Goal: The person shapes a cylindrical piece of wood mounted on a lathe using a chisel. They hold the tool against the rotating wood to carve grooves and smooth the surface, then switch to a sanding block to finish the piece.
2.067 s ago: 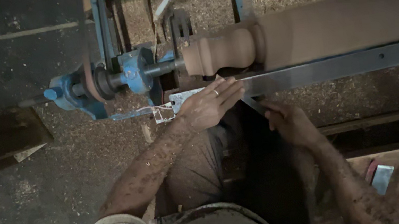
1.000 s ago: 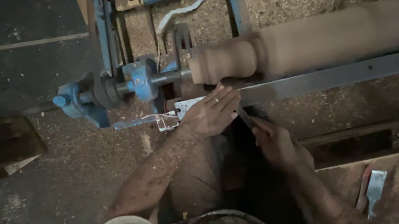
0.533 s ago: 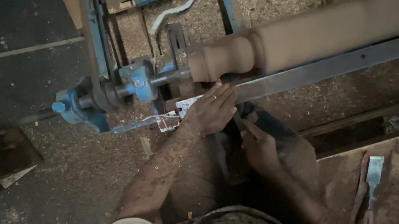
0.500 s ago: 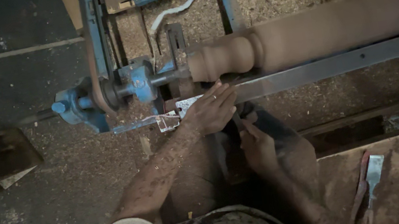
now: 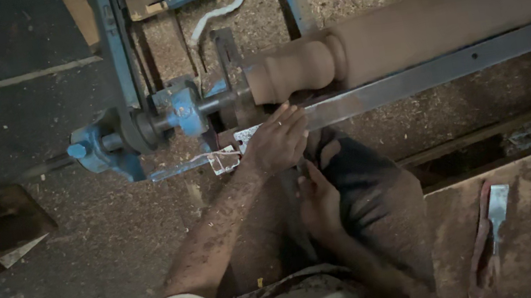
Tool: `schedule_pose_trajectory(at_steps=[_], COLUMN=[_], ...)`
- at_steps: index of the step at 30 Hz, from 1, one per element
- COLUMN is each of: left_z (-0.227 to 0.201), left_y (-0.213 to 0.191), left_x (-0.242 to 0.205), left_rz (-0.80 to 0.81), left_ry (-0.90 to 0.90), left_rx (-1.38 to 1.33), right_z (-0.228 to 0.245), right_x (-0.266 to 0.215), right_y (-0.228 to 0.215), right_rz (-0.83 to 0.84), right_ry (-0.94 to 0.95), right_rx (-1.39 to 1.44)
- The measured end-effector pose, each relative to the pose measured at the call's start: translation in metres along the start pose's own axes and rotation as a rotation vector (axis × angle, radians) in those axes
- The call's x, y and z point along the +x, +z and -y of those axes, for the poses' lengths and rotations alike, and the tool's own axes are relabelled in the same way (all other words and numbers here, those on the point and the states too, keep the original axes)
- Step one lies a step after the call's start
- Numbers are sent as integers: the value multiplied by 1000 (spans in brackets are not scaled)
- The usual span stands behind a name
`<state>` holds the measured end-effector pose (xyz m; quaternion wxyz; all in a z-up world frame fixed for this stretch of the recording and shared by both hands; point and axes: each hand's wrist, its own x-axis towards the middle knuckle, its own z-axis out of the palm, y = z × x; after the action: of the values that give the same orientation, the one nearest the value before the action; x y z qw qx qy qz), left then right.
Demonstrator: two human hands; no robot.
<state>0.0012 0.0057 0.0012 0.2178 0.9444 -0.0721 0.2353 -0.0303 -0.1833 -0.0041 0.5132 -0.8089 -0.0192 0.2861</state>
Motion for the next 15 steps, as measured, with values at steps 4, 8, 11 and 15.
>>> schedule_pose_trajectory(at_steps=[4,8,11,15], left_z=[3,3,6,5], left_y=[0,-2,-6,-17], left_x=[-1,-3,-3,-14], left_rz=[-35,-54,-73,-79], left_ry=[-57,-131,-103,-40], left_rx=[-116,-215,-255,-222], right_z=[19,24,20,7], right_x=[-11,-21,-16,-14], right_y=[15,32,39,33], right_rz=[-89,-89,-161,136], right_ry=[-218,-83,-469,323], right_rx=[-127,-40,-83,464])
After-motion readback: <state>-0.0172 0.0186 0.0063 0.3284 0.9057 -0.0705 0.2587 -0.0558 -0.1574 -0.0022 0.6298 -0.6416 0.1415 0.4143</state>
